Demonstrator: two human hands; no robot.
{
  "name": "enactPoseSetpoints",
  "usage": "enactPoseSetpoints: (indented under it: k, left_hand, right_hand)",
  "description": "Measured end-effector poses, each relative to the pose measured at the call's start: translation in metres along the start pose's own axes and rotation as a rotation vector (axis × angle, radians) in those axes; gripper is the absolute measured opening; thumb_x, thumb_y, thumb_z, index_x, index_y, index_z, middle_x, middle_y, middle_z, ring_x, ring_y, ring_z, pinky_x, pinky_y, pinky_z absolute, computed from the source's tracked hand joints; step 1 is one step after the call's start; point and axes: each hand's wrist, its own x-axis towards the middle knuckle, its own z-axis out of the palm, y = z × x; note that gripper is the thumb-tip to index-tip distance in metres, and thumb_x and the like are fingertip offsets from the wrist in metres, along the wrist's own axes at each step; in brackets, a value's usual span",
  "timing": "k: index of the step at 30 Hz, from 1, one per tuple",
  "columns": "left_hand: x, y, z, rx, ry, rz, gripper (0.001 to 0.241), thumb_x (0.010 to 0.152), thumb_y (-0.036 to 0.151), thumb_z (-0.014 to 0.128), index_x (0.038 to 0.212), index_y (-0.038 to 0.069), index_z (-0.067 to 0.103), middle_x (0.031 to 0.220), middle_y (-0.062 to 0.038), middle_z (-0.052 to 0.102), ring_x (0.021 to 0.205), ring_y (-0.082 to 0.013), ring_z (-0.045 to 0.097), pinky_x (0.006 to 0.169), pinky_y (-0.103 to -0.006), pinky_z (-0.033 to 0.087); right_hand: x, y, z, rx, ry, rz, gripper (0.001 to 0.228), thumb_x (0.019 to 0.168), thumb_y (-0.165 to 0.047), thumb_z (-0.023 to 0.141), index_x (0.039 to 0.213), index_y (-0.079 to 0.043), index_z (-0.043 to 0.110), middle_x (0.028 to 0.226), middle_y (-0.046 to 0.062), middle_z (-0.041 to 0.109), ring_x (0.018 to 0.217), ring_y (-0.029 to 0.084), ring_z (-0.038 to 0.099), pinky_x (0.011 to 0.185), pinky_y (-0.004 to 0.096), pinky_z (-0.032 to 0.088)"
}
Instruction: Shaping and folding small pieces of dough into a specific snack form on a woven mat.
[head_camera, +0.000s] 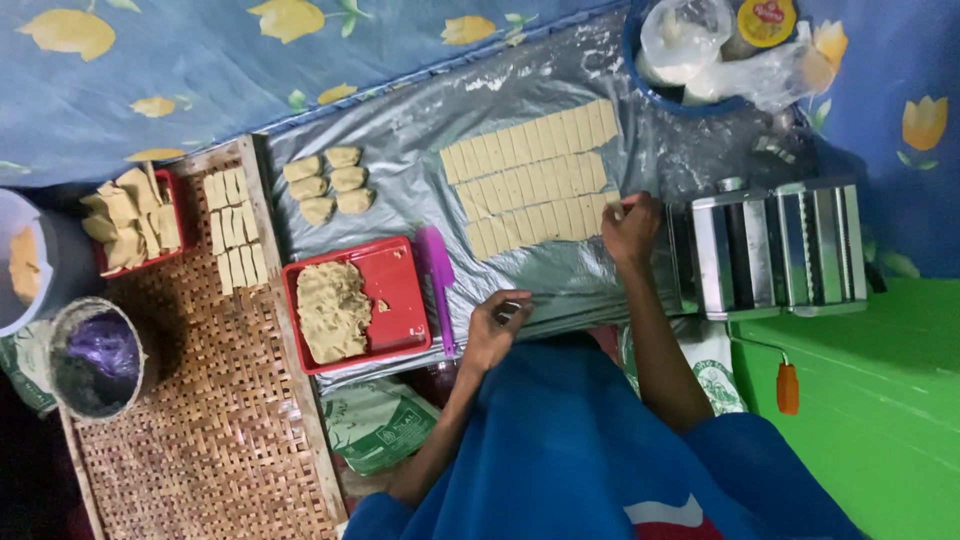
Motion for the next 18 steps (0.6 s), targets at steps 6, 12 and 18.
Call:
enactPoseSetpoints:
  k: [6, 12, 18]
  left_hand:
    - [0.004, 0.006, 0.009, 0.022, -0.023, -0.007, 0.021, 0.089, 0.014, 0.078, 0.11, 0.009, 0.079, 0.095, -0.016, 0.077, 0.088, -0.0231, 0.072, 0.072, -0.0342, 0.057]
    - [0.003, 0.005, 0.005, 0.0, -0.032, 0.003, 0.022, 0.091, 0.014, 0.078, 0.112, 0.008, 0.079, 0.095, -0.018, 0.076, 0.089, -0.0242, 0.071, 0.071, -0.0351, 0.057]
    - [0.003, -0.005, -0.003, 0.008, 0.002, -0.038, 0.024, 0.089, 0.018, 0.079, 0.112, 0.01, 0.079, 0.096, -0.018, 0.076, 0.088, -0.0253, 0.072, 0.074, -0.0364, 0.059]
  right_hand:
    - [0.0, -0.033, -0.016, -0.035, -0.091, 0.075, 0.025, 0.085, -0.014, 0.076, 0.097, -0.005, 0.057, 0.083, 0.021, 0.065, 0.091, 0.047, 0.069, 0.077, 0.059, 0.052]
    - [0.001, -0.007, 0.001, -0.033, -0.134, 0.019, 0.021, 0.085, -0.026, 0.073, 0.086, -0.005, 0.069, 0.076, 0.02, 0.069, 0.085, 0.046, 0.071, 0.074, 0.056, 0.054]
    - [-0.005, -0.031, -0.011, -0.011, -0.156, -0.015, 0.014, 0.091, -0.016, 0.068, 0.09, -0.003, 0.066, 0.073, 0.02, 0.066, 0.08, 0.043, 0.071, 0.073, 0.05, 0.055]
